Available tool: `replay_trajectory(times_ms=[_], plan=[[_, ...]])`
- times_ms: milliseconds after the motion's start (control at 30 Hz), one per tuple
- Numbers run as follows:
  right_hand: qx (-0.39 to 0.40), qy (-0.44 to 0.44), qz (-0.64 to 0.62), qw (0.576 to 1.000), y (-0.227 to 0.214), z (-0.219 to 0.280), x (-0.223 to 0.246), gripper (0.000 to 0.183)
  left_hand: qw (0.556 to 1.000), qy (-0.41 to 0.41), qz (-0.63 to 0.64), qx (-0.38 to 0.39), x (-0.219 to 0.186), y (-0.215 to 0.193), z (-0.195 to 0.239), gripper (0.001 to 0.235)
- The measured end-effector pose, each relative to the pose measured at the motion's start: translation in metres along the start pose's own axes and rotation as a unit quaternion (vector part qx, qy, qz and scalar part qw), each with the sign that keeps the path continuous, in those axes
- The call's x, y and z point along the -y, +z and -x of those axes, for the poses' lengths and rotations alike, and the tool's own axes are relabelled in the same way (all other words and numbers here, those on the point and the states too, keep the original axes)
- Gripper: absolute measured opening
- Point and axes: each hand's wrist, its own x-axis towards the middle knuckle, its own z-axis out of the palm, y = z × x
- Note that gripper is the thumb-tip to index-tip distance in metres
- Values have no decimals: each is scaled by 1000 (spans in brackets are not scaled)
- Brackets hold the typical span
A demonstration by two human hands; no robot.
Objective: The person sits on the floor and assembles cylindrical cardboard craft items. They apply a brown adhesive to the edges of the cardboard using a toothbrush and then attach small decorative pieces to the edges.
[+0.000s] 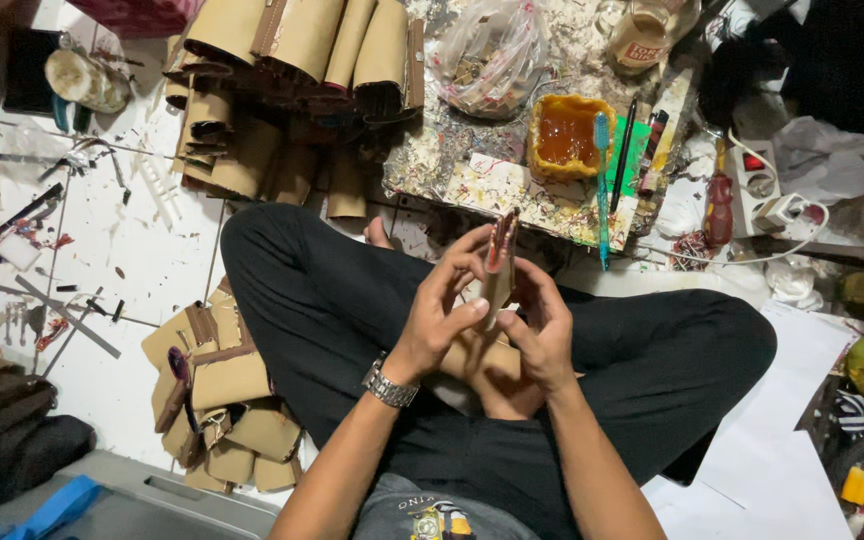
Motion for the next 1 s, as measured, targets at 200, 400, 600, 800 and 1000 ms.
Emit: replay_trajectory(times_ms=[200, 400, 600, 800, 1000], plan=[[35, 7, -25, 999, -13, 4, -10, 84, 994, 31, -103, 34, -12, 5, 1, 38], [72, -39, 78, 994, -15, 4, -8, 92, 992, 62, -108, 18, -8, 2, 5, 54], [95, -61, 171, 979, -35, 8, -24, 40, 986, 117, -114, 24, -9, 4, 5, 66], [71, -177, 169, 967, -3, -5, 32, 51, 977, 130, -164, 36, -2, -1, 9, 70], [64, -168, 155, 971, 4, -5, 29, 69, 967, 162, -191, 43, -5, -6, 4, 60]])
